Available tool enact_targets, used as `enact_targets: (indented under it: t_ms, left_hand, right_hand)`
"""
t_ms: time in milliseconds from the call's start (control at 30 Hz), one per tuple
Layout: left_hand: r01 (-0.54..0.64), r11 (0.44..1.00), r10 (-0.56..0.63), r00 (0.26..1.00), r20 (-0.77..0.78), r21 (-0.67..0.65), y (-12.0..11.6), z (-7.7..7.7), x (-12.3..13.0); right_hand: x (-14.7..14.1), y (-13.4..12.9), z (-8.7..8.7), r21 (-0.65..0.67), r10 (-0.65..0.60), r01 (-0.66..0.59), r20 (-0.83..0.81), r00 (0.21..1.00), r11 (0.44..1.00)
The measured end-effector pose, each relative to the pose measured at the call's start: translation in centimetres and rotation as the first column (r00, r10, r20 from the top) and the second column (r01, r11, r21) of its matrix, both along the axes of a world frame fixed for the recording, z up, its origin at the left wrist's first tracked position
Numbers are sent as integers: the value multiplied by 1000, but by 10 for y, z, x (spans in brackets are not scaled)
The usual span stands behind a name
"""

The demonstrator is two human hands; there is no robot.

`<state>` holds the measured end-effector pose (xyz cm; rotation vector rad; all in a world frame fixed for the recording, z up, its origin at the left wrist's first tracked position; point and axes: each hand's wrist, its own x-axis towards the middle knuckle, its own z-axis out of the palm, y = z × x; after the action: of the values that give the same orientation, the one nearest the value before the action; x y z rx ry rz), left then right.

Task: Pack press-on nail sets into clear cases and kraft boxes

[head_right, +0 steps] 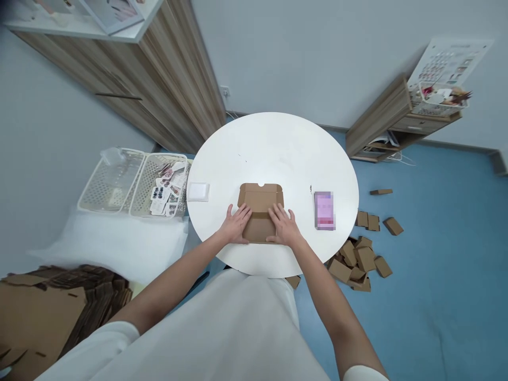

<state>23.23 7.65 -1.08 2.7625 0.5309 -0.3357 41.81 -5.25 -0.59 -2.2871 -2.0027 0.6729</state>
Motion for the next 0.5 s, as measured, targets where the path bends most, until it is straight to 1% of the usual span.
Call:
enact_targets:
  t_ms: [67,133,267,333,367,400,433,467,500]
  left_hand:
    - [9,1000,-9,999,33,0,-1,0,-5]
    - [15,1000,-15,998,66,9,-4,0,-9]
    - [25,999,-29,992,123,37,-11,5,-17]
    - [-3,999,-5,989,145,54,-17,7,-24]
    - [-47,997,38,987,159,57,-21,7,-30]
    - [-120,991,109,979,174,54,-24,6,-37]
    - [-219,975,208,960,189,41,-28,4,-45]
    - [-343,939,333,922,199,16,-32,0,-53]
    - [-469,883,464,864,197,-24,-35,-6,-62]
  right_hand:
    - [-12,-4,-3,-59,41,-38,37,998,998]
    - [-20,-7,-7,-77,34,-27,80,996,997]
    - [-34,-16,-13,-19,2,0,149,989,1000]
    - [-41,-21,-16,13,-19,17,175,984,1000]
    - [-44,-23,-17,21,-30,27,185,982,999]
    - [-47,-25,-18,24,-43,39,193,980,999]
    - [-50,-27,-19,23,-56,52,198,979,998]
    - [-52,-28,-20,20,-67,64,198,978,998]
    - [-55,-29,-21,16,-78,76,195,978,997]
